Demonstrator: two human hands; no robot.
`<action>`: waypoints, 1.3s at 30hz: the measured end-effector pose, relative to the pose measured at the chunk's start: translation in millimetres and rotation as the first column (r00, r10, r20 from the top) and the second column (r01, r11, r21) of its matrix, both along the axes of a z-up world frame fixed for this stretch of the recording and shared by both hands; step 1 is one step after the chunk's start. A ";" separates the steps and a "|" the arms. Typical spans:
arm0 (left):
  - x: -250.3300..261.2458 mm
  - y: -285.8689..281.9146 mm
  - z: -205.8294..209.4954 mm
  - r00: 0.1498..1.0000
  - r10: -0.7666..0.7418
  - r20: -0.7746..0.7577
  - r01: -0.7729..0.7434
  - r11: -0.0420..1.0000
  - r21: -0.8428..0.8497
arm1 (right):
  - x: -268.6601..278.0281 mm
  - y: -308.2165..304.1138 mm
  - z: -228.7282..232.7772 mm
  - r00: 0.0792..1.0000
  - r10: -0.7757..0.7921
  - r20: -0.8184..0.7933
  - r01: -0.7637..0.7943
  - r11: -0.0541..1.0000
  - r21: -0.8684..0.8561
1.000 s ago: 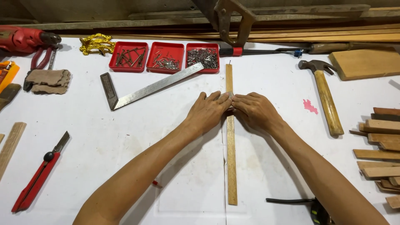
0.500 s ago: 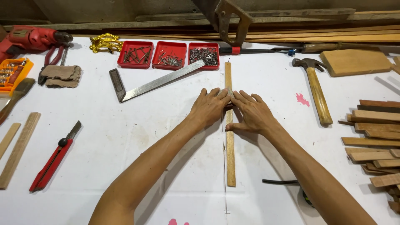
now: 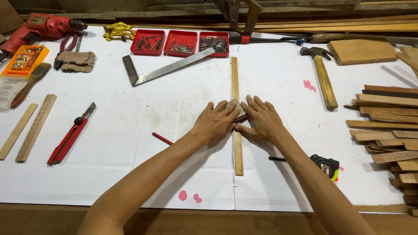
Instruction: Sanding small wooden strips on a workbench.
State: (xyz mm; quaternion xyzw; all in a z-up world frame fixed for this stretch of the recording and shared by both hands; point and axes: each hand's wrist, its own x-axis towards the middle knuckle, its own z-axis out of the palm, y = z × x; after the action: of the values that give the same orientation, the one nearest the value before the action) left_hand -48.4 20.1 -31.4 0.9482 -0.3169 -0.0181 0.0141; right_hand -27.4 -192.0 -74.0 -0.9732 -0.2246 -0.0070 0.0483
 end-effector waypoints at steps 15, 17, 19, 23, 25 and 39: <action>43.7 -10.5 -25.1 0.999 0.027 0.028 -0.025 0.996 -0.091 | 3.5 -5.7 5.4 0.997 -0.023 -0.077 0.038 0.980 0.193; 42.6 -12.1 -22.0 0.999 0.024 0.043 -0.021 0.998 -0.066 | 1.3 -7.7 6.7 0.998 0.005 -0.066 0.006 0.985 0.174; 39.5 -10.6 -23.4 0.998 0.026 0.057 -0.024 0.999 -0.038 | 0.4 -10.6 5.5 0.998 0.040 -0.058 -0.031 0.987 0.157; 21.3 -6.4 -22.2 0.990 -0.033 0.138 0.040 0.998 -0.051 | 6.4 -18.0 -4.5 0.996 0.035 -0.077 -0.020 0.982 0.190; 6.0 -5.5 -16.8 0.993 -0.044 0.113 0.043 0.999 0.009 | 7.5 -18.4 -4.6 0.996 0.041 -0.074 -0.029 0.986 0.165; 60.9 -11.0 -25.3 0.984 -0.035 0.175 0.054 0.993 -0.102 | 14.3 -14.4 11.3 0.997 0.044 -0.059 -0.038 0.995 0.094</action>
State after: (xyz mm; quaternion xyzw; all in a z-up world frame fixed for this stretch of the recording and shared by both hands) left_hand 12.5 9.1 -56.7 0.9368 -0.3386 0.0808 0.0366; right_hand -13.1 -206.4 -62.7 -0.9649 -0.2423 0.0131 0.1006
